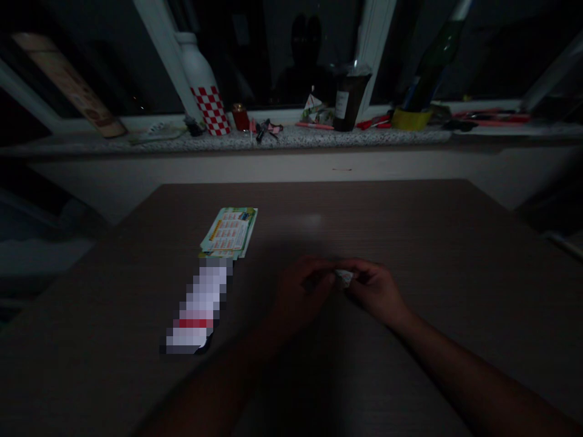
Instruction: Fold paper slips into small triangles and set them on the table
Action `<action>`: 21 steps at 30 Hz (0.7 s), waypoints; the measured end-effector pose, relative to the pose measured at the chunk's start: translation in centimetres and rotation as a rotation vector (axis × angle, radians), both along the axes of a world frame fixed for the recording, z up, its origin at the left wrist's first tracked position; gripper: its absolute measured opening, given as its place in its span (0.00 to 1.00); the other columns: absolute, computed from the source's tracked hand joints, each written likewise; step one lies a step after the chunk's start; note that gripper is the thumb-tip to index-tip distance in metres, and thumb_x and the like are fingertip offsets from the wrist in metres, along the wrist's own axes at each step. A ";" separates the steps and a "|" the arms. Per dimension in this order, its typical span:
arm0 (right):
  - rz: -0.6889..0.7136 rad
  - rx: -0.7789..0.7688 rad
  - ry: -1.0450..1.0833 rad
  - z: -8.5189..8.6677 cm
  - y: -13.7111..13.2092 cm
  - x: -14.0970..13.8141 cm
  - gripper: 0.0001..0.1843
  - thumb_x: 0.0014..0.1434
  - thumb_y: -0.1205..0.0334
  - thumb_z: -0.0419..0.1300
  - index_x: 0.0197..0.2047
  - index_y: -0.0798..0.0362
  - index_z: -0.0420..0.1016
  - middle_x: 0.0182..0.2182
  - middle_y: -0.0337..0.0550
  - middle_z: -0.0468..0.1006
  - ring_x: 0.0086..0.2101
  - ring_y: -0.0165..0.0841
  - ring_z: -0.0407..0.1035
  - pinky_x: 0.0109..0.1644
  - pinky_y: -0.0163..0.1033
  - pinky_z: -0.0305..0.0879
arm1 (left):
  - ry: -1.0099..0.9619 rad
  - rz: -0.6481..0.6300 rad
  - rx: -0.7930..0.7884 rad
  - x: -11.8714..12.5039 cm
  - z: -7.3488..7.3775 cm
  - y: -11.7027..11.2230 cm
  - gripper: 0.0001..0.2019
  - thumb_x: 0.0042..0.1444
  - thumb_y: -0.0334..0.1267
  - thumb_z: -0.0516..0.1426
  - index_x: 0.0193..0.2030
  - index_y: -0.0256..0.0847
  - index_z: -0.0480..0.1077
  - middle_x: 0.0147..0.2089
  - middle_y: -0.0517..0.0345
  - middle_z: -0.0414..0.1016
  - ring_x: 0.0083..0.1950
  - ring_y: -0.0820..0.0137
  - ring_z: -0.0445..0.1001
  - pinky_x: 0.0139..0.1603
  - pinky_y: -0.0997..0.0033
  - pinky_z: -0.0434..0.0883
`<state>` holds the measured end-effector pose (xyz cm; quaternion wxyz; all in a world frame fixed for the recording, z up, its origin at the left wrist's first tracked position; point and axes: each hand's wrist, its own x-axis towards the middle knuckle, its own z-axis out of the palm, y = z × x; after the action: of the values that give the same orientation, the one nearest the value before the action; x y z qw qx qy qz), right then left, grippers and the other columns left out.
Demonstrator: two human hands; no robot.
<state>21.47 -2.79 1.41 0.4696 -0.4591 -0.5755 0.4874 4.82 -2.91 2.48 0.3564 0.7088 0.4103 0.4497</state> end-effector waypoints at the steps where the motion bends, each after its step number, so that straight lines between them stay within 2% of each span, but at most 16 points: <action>1: 0.008 0.002 0.005 0.1 0.0 0.0 0.09 0.49 0.62 0.61 0.34 0.54 0.78 0.26 0.41 0.78 0.25 0.29 0.69 0.29 0.34 0.65 | -0.034 0.024 -0.073 0.0 -0.2 0.1 0.07 0.56 0.37 0.56 0.40 0.40 0.72 0.39 0.55 0.74 0.41 0.69 0.72 0.43 0.70 0.68; 3: 0.016 0.009 0.025 0.1 -0.1 -0.1 0.10 0.48 0.62 0.62 0.36 0.54 0.77 0.29 0.42 0.80 0.28 0.30 0.71 0.32 0.35 0.67 | -0.131 0.042 -0.234 -0.1 -0.5 0.5 0.09 0.54 0.40 0.58 0.39 0.39 0.72 0.37 0.56 0.75 0.39 0.70 0.72 0.40 0.71 0.68; 5: 0.029 0.008 0.056 0.0 -0.1 -0.1 0.10 0.48 0.62 0.62 0.36 0.53 0.77 0.31 0.43 0.80 0.30 0.32 0.73 0.34 0.35 0.68 | -0.230 0.001 -0.389 0.0 -0.7 0.8 0.11 0.52 0.42 0.60 0.38 0.37 0.73 0.33 0.58 0.75 0.34 0.72 0.72 0.35 0.74 0.67; 9: 0.043 -0.026 0.118 -0.4 0.0 0.0 0.10 0.47 0.62 0.63 0.36 0.53 0.76 0.28 0.41 0.80 0.28 0.31 0.73 0.32 0.34 0.68 | -0.349 -0.088 -0.591 0.2 -0.5 1.1 0.14 0.46 0.43 0.63 0.35 0.35 0.74 0.26 0.61 0.72 0.25 0.76 0.67 0.28 0.76 0.63; 15: 0.040 -0.079 0.140 -0.4 0.0 0.0 0.11 0.45 0.63 0.65 0.35 0.53 0.75 0.26 0.39 0.79 0.25 0.29 0.71 0.29 0.33 0.66 | -0.349 -0.144 -0.616 0.0 -0.2 1.0 0.13 0.45 0.43 0.64 0.34 0.36 0.75 0.27 0.59 0.73 0.25 0.76 0.67 0.29 0.75 0.63; 21: 0.056 -0.106 0.126 -0.7 0.0 0.0 0.14 0.44 0.62 0.67 0.36 0.54 0.75 0.25 0.38 0.77 0.24 0.27 0.70 0.27 0.31 0.64 | -0.255 -0.203 -0.605 -0.2 -0.2 1.0 0.12 0.47 0.42 0.63 0.36 0.36 0.77 0.29 0.58 0.75 0.26 0.76 0.68 0.29 0.76 0.63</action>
<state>21.47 -2.77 0.70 0.4659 -0.4356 -0.5308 0.5581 4.61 -1.90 2.27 0.6418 0.5462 0.4048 0.3548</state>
